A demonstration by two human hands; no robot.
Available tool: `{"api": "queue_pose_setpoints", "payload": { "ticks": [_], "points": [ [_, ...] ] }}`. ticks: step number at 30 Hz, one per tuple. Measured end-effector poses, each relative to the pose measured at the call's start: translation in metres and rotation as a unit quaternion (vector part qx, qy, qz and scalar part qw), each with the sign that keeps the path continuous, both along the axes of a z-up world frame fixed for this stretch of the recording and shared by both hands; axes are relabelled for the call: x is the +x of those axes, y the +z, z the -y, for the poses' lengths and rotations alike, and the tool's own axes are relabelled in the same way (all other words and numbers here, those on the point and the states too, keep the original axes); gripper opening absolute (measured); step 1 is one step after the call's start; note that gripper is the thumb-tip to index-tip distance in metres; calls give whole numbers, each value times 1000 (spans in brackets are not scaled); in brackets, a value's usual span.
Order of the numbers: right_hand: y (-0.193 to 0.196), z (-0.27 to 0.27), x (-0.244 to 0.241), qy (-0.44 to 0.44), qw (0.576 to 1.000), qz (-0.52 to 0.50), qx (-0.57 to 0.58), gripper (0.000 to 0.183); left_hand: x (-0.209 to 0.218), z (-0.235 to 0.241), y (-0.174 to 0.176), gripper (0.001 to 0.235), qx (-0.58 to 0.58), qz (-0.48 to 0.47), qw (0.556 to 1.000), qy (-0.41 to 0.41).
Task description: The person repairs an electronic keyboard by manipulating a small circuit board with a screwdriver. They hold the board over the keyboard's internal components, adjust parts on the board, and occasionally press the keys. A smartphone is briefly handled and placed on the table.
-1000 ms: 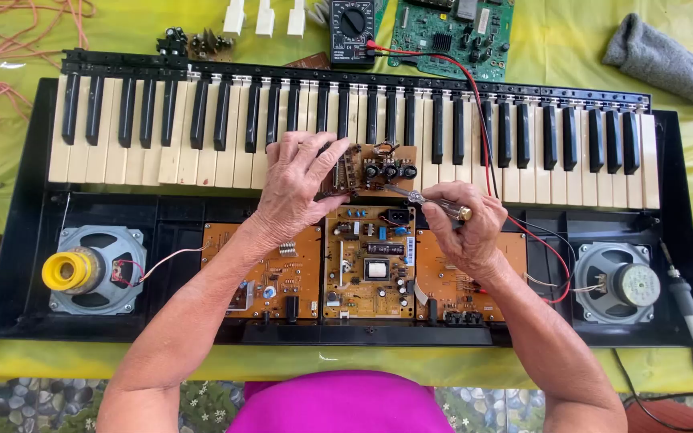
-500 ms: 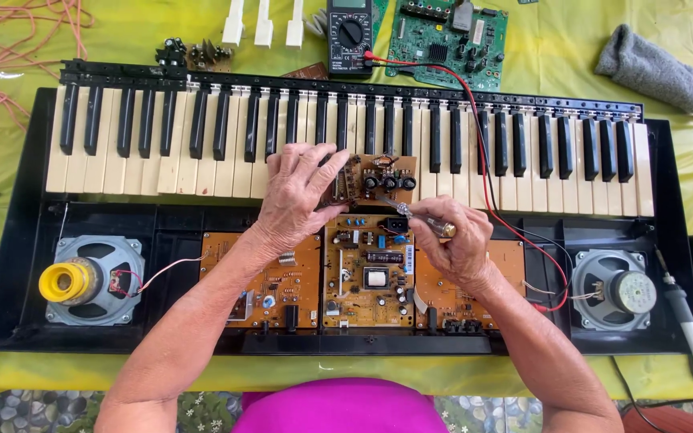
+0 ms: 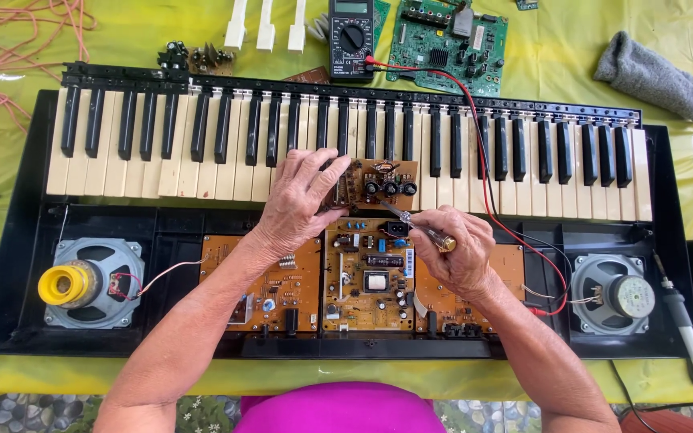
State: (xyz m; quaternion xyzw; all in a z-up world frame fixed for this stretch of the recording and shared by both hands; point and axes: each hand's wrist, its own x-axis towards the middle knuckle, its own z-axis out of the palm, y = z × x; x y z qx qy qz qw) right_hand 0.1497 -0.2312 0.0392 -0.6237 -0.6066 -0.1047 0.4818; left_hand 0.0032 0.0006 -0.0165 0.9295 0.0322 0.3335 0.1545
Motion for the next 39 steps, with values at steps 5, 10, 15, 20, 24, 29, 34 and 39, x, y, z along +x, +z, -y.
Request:
{"api": "queue_pose_setpoints", "payload": {
  "ticks": [5,10,15,20,24,29,34,39],
  "points": [
    [3,0,-2,3,1000,7,1,21,0,2,1,106,5,6,1000,0],
    [3,0,-4,2,1000,-5,8,21,0,2,1,106,12,7,1000,0],
    [5,-1,-5,-2,1000,1,14,23,-1,2,1,106,16,4,1000,2],
    [6,-2,-9,4,1000,11,0,21,-2,2,7,107,41,8,999,9],
    [5,-3,-8,13,1000,7,5,21,-2,1,8,108,54,7,998,16],
    [6,-4,-9,10,1000,5,7,20,-1,-1,6,108,53,0,998,17],
    [-4,2,-4,5,1000,-7,15,20,1,-2,11,108,50,0,999,8],
    [-13,14,13,4,998,39,47,25,2,1,5,95,-19,42,999,-5]
  ]
}}
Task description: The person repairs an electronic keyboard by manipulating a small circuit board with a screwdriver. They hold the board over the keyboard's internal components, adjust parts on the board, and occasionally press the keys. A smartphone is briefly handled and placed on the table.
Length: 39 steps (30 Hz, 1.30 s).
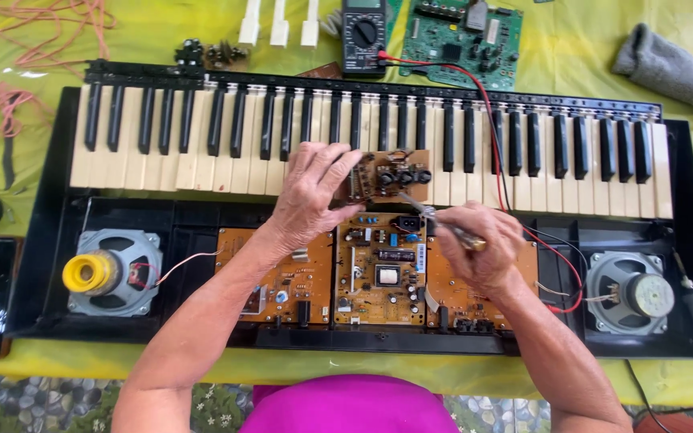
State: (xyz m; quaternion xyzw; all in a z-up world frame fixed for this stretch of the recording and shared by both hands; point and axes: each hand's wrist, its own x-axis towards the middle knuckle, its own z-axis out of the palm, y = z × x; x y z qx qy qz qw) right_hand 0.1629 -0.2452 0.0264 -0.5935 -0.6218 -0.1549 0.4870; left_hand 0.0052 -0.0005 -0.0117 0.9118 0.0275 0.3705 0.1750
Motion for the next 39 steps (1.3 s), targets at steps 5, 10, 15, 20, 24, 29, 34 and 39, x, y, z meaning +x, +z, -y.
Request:
{"api": "queue_pose_setpoints", "payload": {
  "ticks": [5,10,15,20,24,29,34,39],
  "points": [
    [11,21,1,-51,970,-212,108,16,-4,3,22,87,-25,36,999,-24],
    [86,40,9,-74,807,-561,169,34,-1,-4,46,78,-74,57,995,35],
    [95,74,33,7,696,-686,214,22,7,-15,51,100,-55,-8,998,-10],
    [95,101,21,-57,714,-655,241,18,14,-10,33,96,38,-66,997,16],
    [88,134,21,-62,730,-628,263,16,18,-10,19,100,61,-89,993,52],
    [76,152,5,-126,756,-592,249,17,18,-14,5,114,108,-124,982,93],
    [51,151,-17,-213,819,-485,221,31,-4,4,36,127,71,-145,983,83],
    [58,116,-40,-305,951,-40,-5,14,-45,43,44,81,64,-127,989,-48]
  ]
}}
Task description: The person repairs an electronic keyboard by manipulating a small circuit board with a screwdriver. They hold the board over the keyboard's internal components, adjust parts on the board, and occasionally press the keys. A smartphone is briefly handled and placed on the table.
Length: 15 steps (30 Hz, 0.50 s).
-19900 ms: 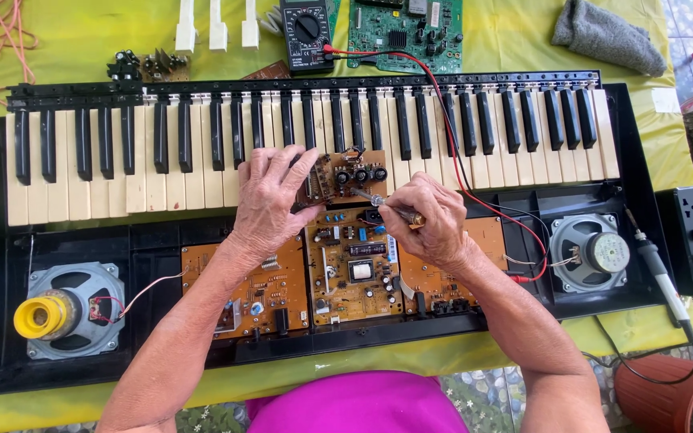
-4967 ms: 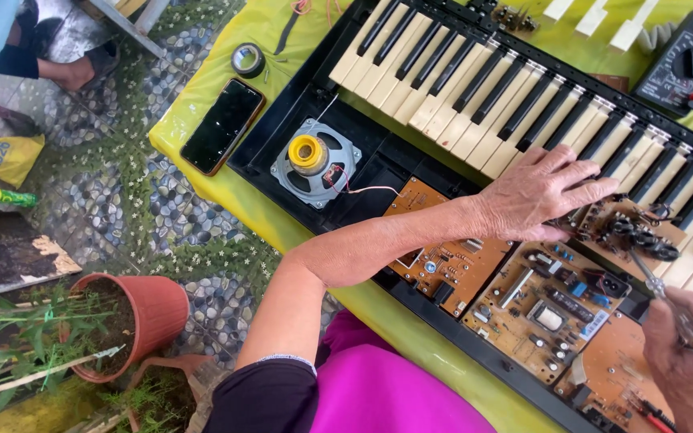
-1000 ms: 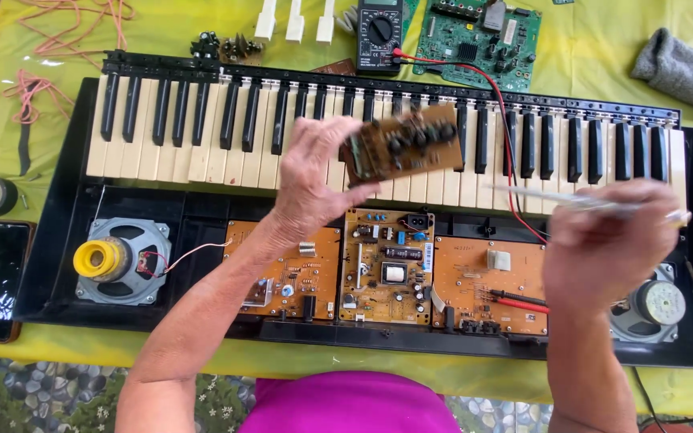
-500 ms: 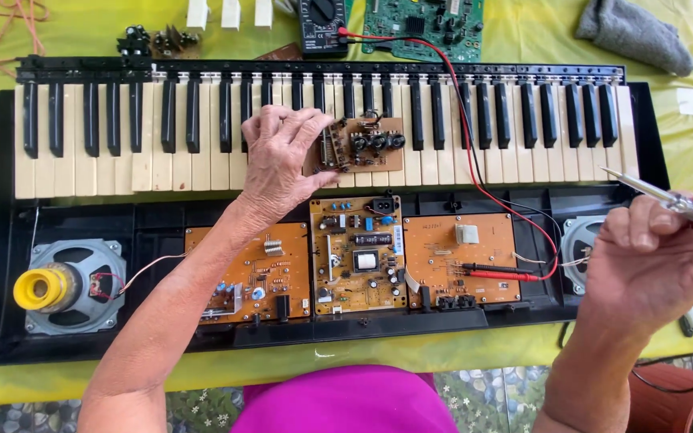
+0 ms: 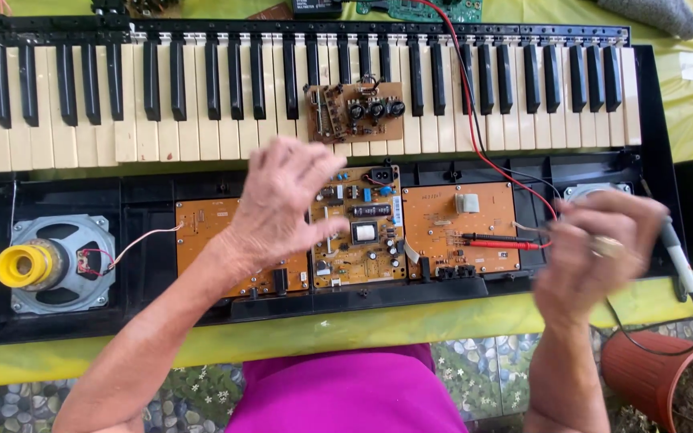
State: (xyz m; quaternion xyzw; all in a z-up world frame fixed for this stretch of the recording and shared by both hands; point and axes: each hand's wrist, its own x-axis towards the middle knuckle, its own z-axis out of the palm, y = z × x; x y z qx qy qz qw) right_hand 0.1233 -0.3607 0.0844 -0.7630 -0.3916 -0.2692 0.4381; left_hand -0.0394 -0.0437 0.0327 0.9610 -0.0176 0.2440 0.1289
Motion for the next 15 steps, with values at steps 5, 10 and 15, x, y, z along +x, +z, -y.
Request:
{"api": "queue_pose_setpoints", "payload": {
  "ticks": [5,10,15],
  "points": [
    [-29,-55,-1,167,964,-73,-192,25,-13,22,-19,110,0,-175,984,-14],
    [-9,-110,-13,191,862,-76,-463,67,-16,23,-22,112,29,-196,980,-14],
    [-6,-86,-8,193,892,-54,-404,53,-42,29,-14,92,-33,-146,988,-21]
  ]
}}
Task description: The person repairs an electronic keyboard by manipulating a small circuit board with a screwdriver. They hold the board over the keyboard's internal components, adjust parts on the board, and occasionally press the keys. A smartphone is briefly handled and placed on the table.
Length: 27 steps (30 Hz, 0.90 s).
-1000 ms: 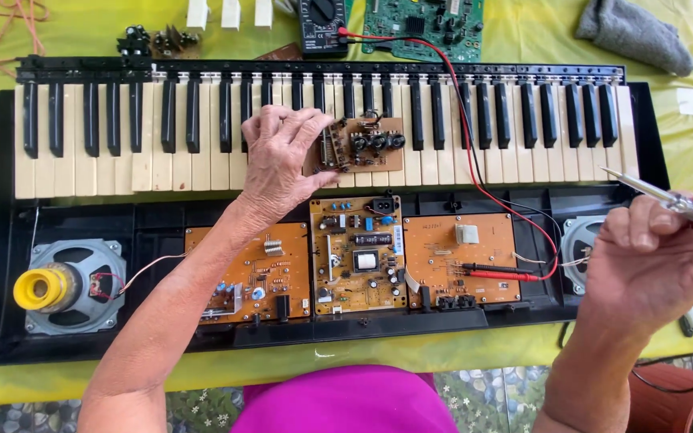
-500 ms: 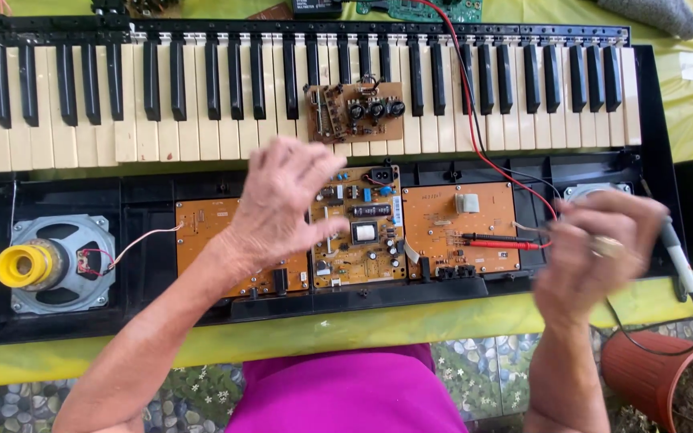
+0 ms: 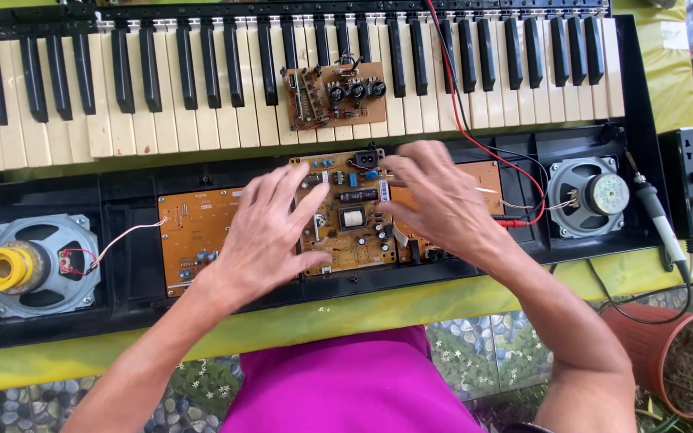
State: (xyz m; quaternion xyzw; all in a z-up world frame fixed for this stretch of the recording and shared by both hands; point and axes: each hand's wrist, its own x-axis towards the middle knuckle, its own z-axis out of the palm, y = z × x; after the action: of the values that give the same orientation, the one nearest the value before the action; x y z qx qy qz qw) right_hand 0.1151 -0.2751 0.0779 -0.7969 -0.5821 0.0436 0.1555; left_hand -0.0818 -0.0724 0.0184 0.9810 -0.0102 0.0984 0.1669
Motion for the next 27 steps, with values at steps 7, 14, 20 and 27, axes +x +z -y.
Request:
{"api": "queue_pose_setpoints", "payload": {
  "ticks": [7,14,20,27],
  "points": [
    [2,117,-38,-115,982,129,78,33,-85,24,19,70,56,71,995,38],
    [-73,175,-58,-133,972,193,28,41,-125,43,-4,28,112,137,976,129],
    [-87,173,-63,-124,958,225,127,8,-118,36,-7,5,175,216,944,180],
    [-113,176,-49,-142,949,209,189,14,-110,31,-8,6,194,240,938,156]
  ]
}}
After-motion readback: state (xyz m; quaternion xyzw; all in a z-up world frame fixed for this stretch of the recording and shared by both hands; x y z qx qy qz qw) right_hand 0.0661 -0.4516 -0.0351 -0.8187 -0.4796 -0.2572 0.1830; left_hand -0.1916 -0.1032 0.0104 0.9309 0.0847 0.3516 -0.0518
